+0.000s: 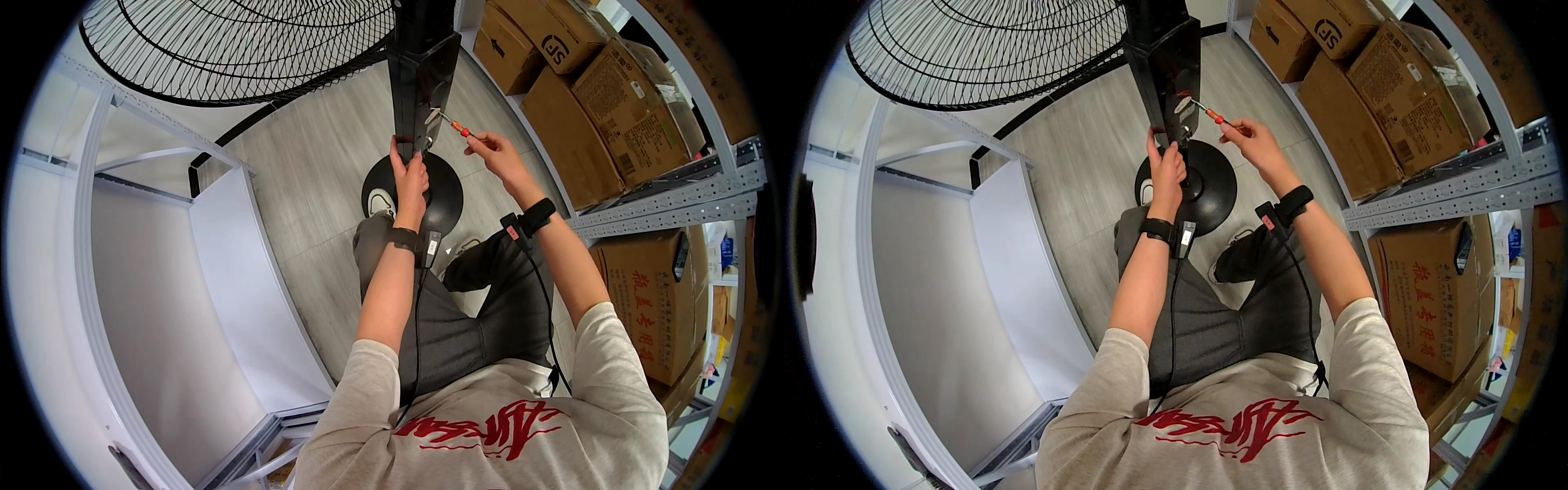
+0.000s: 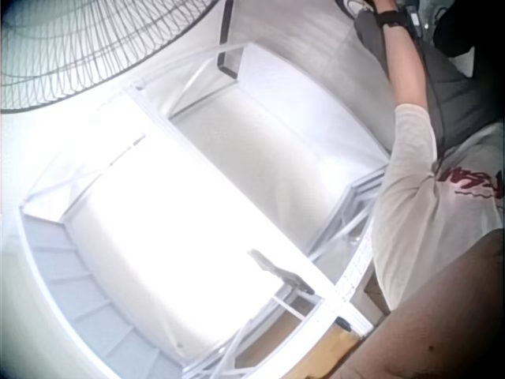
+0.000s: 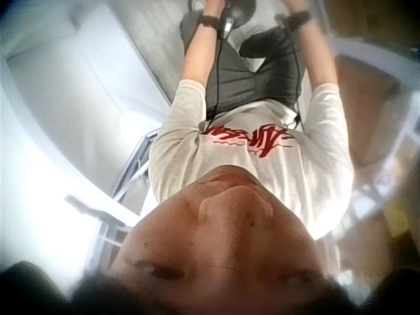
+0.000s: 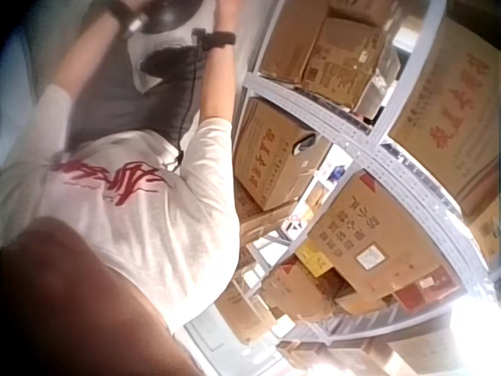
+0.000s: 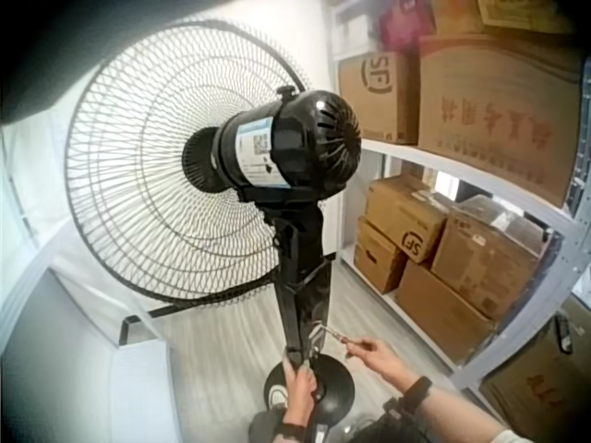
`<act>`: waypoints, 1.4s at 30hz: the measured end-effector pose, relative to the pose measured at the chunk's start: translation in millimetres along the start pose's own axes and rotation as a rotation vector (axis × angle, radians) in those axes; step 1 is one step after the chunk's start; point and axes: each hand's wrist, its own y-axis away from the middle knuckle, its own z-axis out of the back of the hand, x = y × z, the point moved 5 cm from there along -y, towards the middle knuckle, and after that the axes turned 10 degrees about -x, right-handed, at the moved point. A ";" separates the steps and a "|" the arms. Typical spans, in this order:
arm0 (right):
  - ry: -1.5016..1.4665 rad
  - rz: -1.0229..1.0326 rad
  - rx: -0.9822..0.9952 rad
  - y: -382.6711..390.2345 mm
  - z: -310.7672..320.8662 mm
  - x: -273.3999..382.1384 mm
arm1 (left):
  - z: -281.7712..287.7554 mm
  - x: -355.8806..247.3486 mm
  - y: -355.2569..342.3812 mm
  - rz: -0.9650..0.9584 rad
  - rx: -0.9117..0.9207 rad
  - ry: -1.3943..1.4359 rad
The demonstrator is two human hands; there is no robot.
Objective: The person disassembles a black pedestal fan using a screwdriver. They remove the outer casing of the fan's control panel to expose the internal wiring and components.
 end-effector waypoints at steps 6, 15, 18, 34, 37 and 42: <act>0.005 -0.257 0.039 13.9 -6.7 9.6 | 6.6 -0.9 0.0 0.002 -0.003 0.007; 0.146 0.113 -0.126 -2.7 9.2 -10.7 | -5.0 1.4 1.4 0.031 0.005 -0.002; 0.077 -0.117 -0.085 11.6 -5.0 11.6 | 6.5 -1.3 0.3 0.017 -0.014 -0.001; -0.072 -0.258 0.067 4.9 4.7 -0.7 | 0.9 -1.9 2.3 0.020 -0.010 -0.011; -0.024 -0.060 -0.033 2.0 7.7 -4.2 | -2.3 -0.5 2.4 0.023 -0.005 -0.013; -0.040 -0.241 0.003 12.5 1.4 14.7 | 5.3 -1.4 0.6 0.011 -0.015 -0.003</act>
